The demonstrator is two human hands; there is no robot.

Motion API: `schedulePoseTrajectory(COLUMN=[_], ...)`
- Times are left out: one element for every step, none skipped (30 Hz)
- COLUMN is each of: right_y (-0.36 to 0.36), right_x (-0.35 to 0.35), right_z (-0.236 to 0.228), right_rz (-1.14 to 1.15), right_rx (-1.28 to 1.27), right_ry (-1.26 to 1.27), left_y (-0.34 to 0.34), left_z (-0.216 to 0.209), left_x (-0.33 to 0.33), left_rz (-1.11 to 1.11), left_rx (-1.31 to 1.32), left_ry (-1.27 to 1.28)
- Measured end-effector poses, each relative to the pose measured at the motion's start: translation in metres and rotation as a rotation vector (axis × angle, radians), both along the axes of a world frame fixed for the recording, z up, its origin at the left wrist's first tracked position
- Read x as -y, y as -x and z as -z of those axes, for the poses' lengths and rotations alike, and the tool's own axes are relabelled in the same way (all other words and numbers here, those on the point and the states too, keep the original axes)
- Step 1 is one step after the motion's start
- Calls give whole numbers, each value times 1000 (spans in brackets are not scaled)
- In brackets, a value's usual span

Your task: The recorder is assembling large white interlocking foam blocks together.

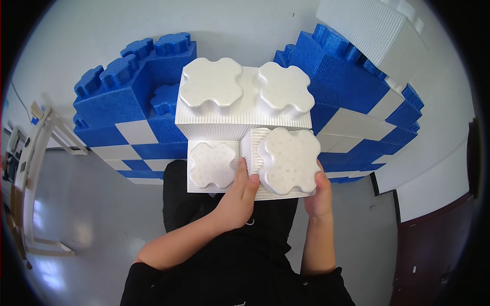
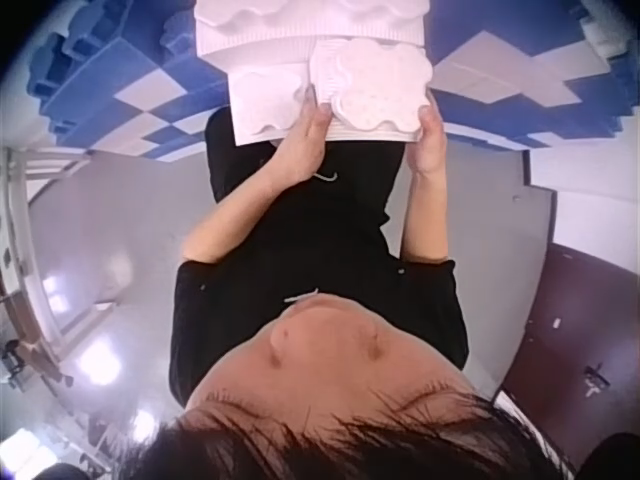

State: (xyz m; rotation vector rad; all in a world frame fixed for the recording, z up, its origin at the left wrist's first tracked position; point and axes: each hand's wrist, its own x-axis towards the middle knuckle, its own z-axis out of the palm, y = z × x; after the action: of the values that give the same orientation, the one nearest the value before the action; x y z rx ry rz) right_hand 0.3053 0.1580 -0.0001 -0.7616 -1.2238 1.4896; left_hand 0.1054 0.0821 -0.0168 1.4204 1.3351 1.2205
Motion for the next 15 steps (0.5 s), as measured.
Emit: schedulePoseTrajectory(right_y=[4, 10, 14, 17, 18, 19, 16, 10, 5, 1, -3, -5, -5, -4, -4], right_x=[3, 6, 7, 7, 7, 8, 6, 1, -1, -2, -1, -1, 0, 0, 0], right_z=[-4, -9, -12, -12, -13, -12, -9, -2, 2, 4, 5, 4, 3, 2, 0], right_rz=[-1, 6, 14, 18, 24, 30, 33, 12, -9, -7, -24, -42, -40, -56, -72], right_rx=[0, 26, 51, 50, 60, 69, 66, 29, -7, -7, -7, -6, -6, 4, 15], right_ry=[-2, -16, -31, -29, -28, -27, -25, -27, -30, -31, -17, -3, -6, -3, -1], left_y=[3, 7, 14, 17, 18, 19, 19, 16, 9, 4, 4, 5, 5, 6, 7], left_z=[6, 11, 15, 17, 16, 15, 13, 9, 5, 1, 0, -1, -2, -1, 0], left_x=[-2, -4, -6, -7, -8, -8, -8, -6, -3, -1, -1, -1, -1, -1, 0], left_rz=[6, 6, 27, 53, 57, 64, 71, 74, 44, 14, 15, 16, 17, 18, 33], left_rx=[35, 35, 61, 87, 85, 97, 108, 105, 15, -72, -71, -53, -35, -35, -17], left_ry=[-14, -15, -64, -110, -108, -91, -76, -74, -43, -14, -15, -4, 6, 3, -2])
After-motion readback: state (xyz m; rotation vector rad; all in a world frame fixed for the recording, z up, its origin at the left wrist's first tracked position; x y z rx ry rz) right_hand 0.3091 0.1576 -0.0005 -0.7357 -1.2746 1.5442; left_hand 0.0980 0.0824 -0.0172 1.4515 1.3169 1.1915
